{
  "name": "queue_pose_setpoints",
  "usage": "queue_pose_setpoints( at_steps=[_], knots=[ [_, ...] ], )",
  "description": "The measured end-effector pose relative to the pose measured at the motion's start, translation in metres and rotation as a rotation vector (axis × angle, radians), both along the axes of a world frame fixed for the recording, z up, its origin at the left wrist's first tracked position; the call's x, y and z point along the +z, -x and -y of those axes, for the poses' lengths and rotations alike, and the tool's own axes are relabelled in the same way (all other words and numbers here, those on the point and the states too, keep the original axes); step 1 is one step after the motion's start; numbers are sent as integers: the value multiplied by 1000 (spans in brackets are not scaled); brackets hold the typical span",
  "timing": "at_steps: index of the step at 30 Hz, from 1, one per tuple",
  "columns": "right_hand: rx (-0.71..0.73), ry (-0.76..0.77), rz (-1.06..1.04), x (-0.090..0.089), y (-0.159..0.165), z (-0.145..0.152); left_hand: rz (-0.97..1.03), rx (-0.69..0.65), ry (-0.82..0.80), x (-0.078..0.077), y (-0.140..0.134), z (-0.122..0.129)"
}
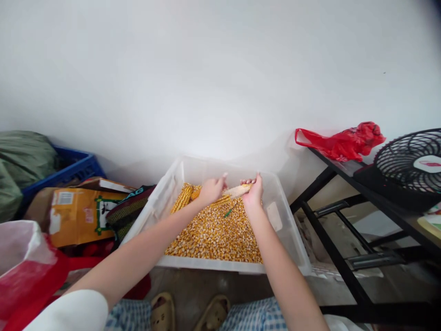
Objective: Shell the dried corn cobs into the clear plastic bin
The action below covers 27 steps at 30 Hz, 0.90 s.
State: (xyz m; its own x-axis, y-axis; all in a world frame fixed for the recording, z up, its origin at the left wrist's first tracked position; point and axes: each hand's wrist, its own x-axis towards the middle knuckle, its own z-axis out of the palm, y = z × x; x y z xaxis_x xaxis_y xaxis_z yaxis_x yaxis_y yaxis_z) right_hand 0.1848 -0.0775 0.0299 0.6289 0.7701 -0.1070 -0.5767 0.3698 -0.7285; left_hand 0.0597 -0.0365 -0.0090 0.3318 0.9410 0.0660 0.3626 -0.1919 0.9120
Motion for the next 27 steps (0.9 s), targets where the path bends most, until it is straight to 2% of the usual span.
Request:
queue_pose_setpoints(
  at_steps=[3,5,10,13,15,18,20,22,24,26,27],
  knots=[
    [-13,46,-7,-3,7,0,-119,-32,-168,-3,-9,18],
    [26,26,56,-2,12,1,-101,-65,-127,-8,-15,26],
    [197,-68,242,5,17,3,230,-135,259,-16,-22,26],
    [236,-92,264,8,22,7,413,-213,591,-21,-24,23],
    [286,-102,285,7,28,11,444,-230,798,-23,-22,19],
    [324,-103,276,7,32,13,385,-253,878,-21,-12,6],
    [253,-97,210,7,27,10,325,-243,784,-14,-2,-6],
    [135,-85,123,7,17,7,272,-173,586,-6,7,-15],
    [53,-73,57,7,6,4,156,-107,290,-2,10,-17],
    [11,-62,22,6,-1,2,-8,-110,-31,-3,7,-10],
    [2,-58,17,5,-2,1,-77,-116,-139,-5,4,-4]
  ],
)
